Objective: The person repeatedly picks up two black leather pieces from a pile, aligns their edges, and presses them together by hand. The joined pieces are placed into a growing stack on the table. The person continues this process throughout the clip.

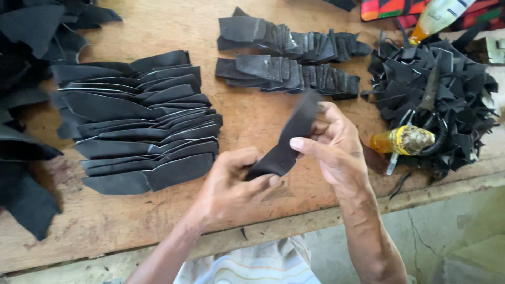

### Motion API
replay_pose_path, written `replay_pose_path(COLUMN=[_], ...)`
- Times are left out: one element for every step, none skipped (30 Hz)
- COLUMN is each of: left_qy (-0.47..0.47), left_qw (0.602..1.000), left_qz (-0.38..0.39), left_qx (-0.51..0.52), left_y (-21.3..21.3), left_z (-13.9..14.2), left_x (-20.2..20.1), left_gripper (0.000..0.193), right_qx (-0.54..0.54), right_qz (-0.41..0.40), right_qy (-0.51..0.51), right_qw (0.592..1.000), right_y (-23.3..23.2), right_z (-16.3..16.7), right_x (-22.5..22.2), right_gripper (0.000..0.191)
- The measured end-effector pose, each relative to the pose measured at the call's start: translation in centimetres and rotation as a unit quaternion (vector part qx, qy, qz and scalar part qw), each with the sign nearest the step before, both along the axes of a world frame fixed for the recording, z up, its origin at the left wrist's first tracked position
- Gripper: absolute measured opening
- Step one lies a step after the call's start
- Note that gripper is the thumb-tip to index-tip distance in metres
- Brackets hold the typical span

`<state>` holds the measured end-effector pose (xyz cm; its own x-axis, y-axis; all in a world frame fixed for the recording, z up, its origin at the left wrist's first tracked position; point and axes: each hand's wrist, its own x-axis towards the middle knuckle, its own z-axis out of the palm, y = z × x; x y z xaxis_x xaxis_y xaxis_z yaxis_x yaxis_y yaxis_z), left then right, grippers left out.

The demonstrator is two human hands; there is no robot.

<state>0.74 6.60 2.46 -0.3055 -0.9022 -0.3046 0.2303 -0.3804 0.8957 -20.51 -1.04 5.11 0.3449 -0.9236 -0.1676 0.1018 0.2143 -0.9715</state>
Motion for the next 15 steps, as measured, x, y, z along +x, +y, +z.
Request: replay_pose_path(left_qy=[-0.03, -0.06, -0.089, -0.114, -0.141, -0.169, -0.206, -0.241, -0.259, -0.277, -0.326, -0.373, -0.42, -0.473, -0.523], left_qw=[0.997, 0.989, 0.976, 0.979, 0.979, 0.978, 0.971, 0.962, 0.952, 0.942, 0.925, 0.906, 0.884, 0.849, 0.81], left_qz=[0.009, 0.017, 0.025, 0.037, 0.05, 0.065, 0.086, 0.105, 0.129, 0.151, 0.165, 0.178, 0.192, 0.211, 0.228], left_qx=[-0.068, -0.133, -0.195, -0.165, -0.136, -0.107, -0.091, -0.074, -0.097, -0.118, -0.102, -0.085, -0.068, -0.104, -0.139], left_y=[0.2, 0.7, 1.3, 2.0, 3.0, 3.8, 4.8, 6.0, 7.2, 8.2, 8.9, 9.7, 10.3, 10.6, 10.8], left_z=[0.1, 0.4, 0.6, 1.0, 1.3, 1.6, 1.9, 2.3, 2.6, 2.9, 3.1, 3.3, 3.5, 3.6, 3.6], left_x=[0.8, 1.6, 2.4, 3.0, 3.7, 4.5, 5.6, 6.8, 8.0, 9.2, 10.2, 11.2, 11.8, 12.3, 12.8], left_gripper=[0.02, 0.018, 0.016, 0.02, 0.024, 0.03, 0.03, 0.031, 0.027, 0.023, 0.023, 0.023, 0.023, 0.029, 0.035], right_qx=[-0.005, -0.008, 0.007, 0.022, 0.036, 0.019, 0.001, -0.016, -0.003, 0.011, 0.024, 0.012, -0.002, -0.018, -0.053], right_qz=[-0.002, -0.004, 0.001, 0.005, 0.012, 0.033, 0.055, 0.077, 0.097, 0.116, 0.133, 0.127, 0.123, 0.119, 0.114], right_qy=[-0.009, -0.018, -0.04, -0.06, -0.081, -0.035, 0.01, 0.056, 0.1, 0.144, 0.189, 0.208, 0.226, 0.242, 0.248], right_qw=[1.0, 1.0, 0.999, 0.998, 0.996, 0.999, 0.998, 0.995, 0.99, 0.983, 0.973, 0.97, 0.966, 0.963, 0.961], right_y=[-0.1, 0.0, 0.1, 0.4, 0.7, 1.1, 1.6, 2.0, 2.7, 3.9, 4.9, 5.5, 5.9, 6.2, 6.3], right_z=[-0.3, -0.6, -0.8, -0.9, -1.0, -1.1, -1.2, -1.3, -1.4, -1.6, -1.9, -2.2, -2.5, -2.7, -3.0], right_x=[-0.2, -0.4, -0.6, -0.6, -0.6, -0.3, 0.0, 0.6, 1.3, 2.3, 3.5, 4.8, 6.2, 7.6, 9.0], right_gripper=[0.058, 0.057, 0.05, 0.044, 0.038, 0.031, 0.023, 0.016, 0.014, 0.013, 0.012, 0.014, 0.015, 0.017, 0.018])
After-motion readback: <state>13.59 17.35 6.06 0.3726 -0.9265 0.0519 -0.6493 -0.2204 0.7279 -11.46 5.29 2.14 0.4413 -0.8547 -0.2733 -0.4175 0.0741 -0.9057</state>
